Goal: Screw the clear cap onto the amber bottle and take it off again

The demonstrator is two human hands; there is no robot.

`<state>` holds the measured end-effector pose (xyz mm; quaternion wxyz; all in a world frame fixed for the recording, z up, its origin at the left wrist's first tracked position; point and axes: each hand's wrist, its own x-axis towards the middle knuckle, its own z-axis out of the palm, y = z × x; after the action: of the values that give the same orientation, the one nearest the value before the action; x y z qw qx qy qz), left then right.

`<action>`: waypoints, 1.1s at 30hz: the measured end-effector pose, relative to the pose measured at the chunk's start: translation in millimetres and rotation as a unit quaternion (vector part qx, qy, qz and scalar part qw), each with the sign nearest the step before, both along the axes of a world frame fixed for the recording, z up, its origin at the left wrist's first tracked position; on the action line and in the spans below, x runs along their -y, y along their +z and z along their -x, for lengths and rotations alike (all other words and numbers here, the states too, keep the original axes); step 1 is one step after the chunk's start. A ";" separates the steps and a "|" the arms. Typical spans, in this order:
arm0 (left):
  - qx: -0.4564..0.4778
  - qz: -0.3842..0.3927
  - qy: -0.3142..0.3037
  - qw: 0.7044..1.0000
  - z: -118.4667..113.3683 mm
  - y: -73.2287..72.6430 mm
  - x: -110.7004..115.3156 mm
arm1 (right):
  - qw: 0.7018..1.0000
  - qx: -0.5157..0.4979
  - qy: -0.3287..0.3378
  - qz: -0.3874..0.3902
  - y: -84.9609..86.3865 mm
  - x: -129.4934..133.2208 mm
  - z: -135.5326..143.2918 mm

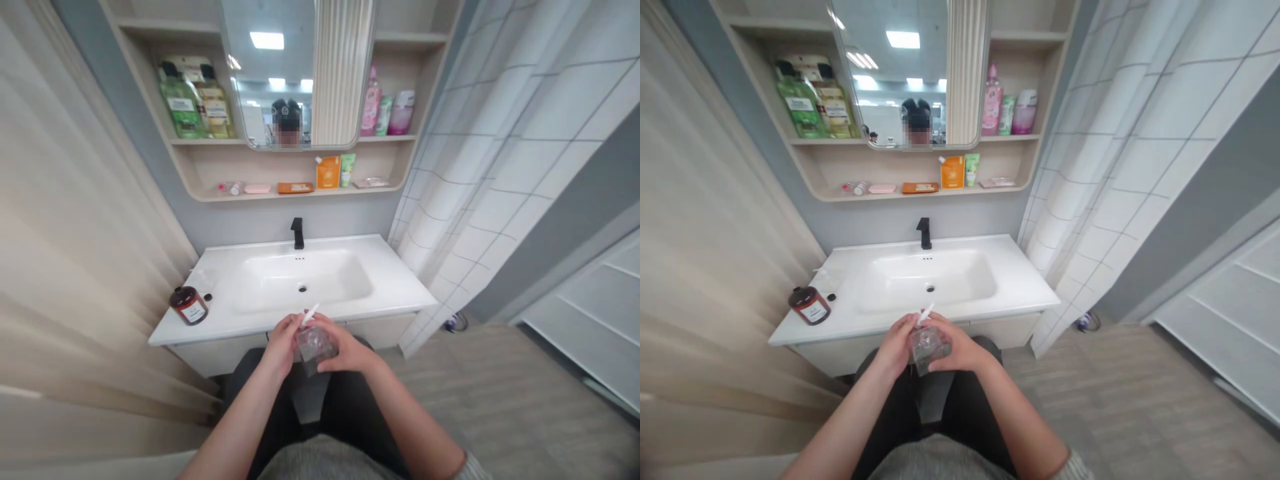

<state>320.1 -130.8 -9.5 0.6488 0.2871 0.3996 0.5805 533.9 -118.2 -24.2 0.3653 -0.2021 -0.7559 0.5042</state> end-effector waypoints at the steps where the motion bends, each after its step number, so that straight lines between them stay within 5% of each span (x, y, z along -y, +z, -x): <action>1: 0.000 0.005 -0.004 1.000 -0.5 -2.1 0.0 | 1.000 -0.005 0.001 0.002 -0.3 0.2 -0.5; 9: -0.036 -0.018 -0.054 0.998 -9.3 -2.2 -1.5 | 0.999 0.013 -0.014 -0.038 10.2 1.6 0.1; 13: -0.165 -0.052 -0.091 0.981 9.7 -4.8 -18.1 | 0.998 0.021 -0.056 0.001 11.5 -3.4 -21.8; 15: -0.297 -0.083 -0.069 0.949 35.5 -9.3 -34.6 | 0.994 0.032 -0.096 0.035 16.3 -12.3 -48.5; 18: -0.518 -0.143 0.013 0.843 87.5 -18.6 -64.1 | 0.979 0.071 -0.179 0.070 28.7 -36.0 -104.2; 22: -0.674 -0.157 0.058 0.720 141.3 -34.4 -98.0 | 0.949 0.099 -0.283 0.094 42.5 -76.9 -176.6; 27: -0.727 -0.073 0.010 0.682 149.0 -52.7 -115.4 | 0.885 0.136 -0.403 0.189 40.5 -120.9 -224.4; 33: -0.773 -0.043 -0.020 0.632 139.1 -55.5 -112.8 | 0.859 0.163 -0.407 0.266 27.6 -159.4 -244.4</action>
<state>181.0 -18.0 -65.0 0.1006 0.6663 0.7235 0.1495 778.3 41.2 3.4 0.3421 -0.6605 -0.4920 0.4525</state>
